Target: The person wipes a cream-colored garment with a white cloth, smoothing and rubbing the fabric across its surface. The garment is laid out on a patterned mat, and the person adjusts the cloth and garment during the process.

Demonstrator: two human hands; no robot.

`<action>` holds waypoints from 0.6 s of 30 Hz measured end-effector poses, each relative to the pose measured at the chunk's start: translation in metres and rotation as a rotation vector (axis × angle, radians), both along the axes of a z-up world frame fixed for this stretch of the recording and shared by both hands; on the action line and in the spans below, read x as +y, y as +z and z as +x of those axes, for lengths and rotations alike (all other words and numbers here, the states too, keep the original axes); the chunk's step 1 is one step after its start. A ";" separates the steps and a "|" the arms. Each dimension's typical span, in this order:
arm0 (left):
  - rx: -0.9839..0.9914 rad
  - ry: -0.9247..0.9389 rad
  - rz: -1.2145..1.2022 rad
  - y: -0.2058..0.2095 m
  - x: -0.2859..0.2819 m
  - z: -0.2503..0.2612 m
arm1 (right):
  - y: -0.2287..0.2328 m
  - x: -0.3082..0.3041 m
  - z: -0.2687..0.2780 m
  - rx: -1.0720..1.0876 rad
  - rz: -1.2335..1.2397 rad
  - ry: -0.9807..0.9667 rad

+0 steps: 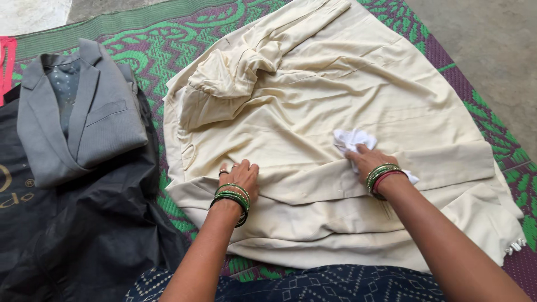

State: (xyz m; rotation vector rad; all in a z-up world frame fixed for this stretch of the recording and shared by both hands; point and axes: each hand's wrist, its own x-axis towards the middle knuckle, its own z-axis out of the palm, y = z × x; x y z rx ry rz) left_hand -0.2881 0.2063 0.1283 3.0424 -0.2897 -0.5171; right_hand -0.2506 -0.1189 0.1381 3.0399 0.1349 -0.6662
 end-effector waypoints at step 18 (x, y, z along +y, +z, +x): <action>0.140 0.290 -0.263 -0.034 0.035 -0.082 | 0.001 -0.040 -0.145 0.219 -0.041 -0.105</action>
